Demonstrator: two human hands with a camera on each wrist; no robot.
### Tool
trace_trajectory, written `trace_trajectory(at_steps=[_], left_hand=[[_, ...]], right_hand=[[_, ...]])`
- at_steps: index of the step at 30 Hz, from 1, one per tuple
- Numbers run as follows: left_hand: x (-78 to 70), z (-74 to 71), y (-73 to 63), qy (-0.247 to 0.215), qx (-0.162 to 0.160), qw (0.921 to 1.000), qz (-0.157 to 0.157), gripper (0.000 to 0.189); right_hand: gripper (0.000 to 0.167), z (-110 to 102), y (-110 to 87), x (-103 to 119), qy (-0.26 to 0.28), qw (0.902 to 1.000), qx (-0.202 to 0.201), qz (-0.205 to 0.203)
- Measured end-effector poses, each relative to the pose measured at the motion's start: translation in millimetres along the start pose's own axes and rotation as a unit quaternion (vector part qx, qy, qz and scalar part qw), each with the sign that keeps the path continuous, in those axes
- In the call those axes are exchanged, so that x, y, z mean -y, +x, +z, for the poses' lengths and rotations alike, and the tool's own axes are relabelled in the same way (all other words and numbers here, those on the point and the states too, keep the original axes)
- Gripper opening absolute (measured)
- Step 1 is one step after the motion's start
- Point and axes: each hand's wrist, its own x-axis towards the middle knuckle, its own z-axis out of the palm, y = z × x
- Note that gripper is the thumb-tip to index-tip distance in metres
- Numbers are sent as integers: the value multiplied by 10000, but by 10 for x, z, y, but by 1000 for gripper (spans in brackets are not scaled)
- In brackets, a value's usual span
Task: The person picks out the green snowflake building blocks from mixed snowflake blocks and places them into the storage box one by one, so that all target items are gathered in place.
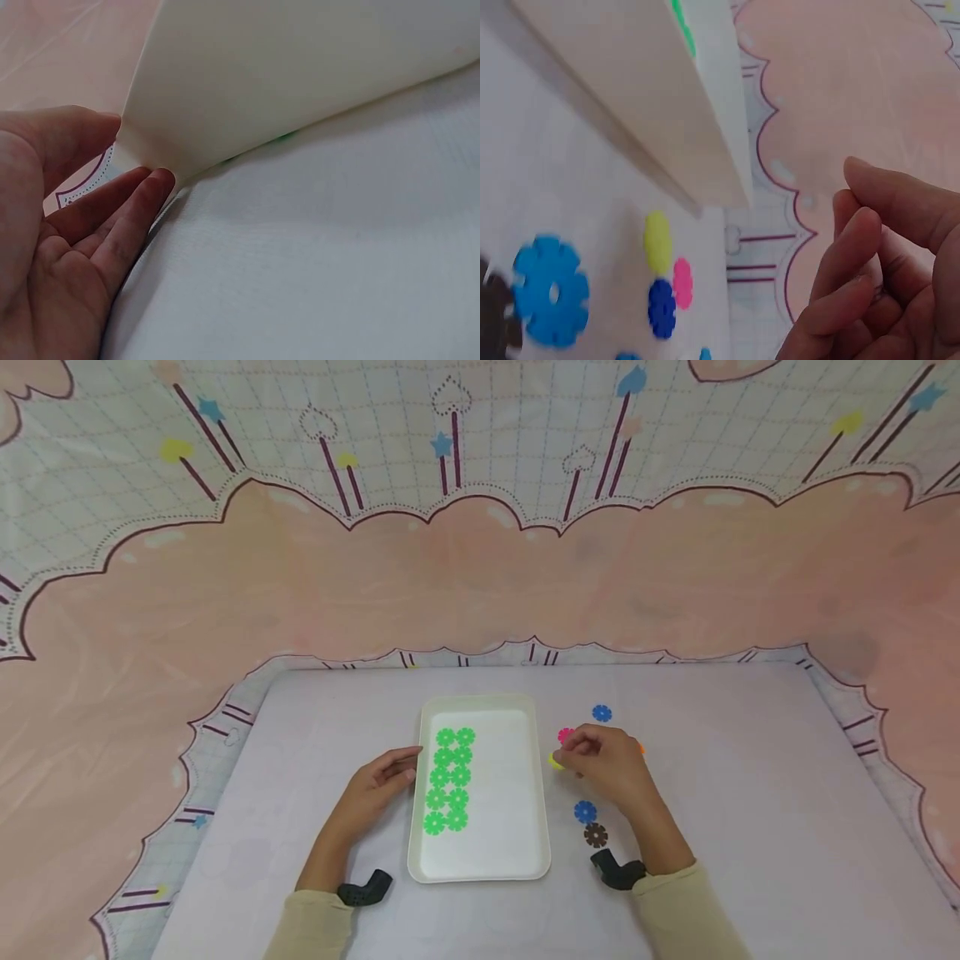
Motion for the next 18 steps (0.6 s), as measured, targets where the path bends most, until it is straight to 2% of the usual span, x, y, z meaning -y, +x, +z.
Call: trace_trajectory(at_steps=[7, 10, 14, 18], left_hand=[[8, 11, -6, -51, 43, 10000, 60, 38], [13, 9, -2, -62, 43, 9999, 85, 38], [29, -7, 5, -86, 23, 9998, 149, 39], [19, -28, 11, -127, 0, 9995, 285, 43]], right_hand=[[33, -209, -224, -217, 152, 9989, -410, 169], [32, -271, -319, -311, 57, 9984, -523, 197], [30, -327, -397, -419, -420, 9954, -856, 46], [34, -360, -424, -501, -1047, 9855, -1315, -219]])
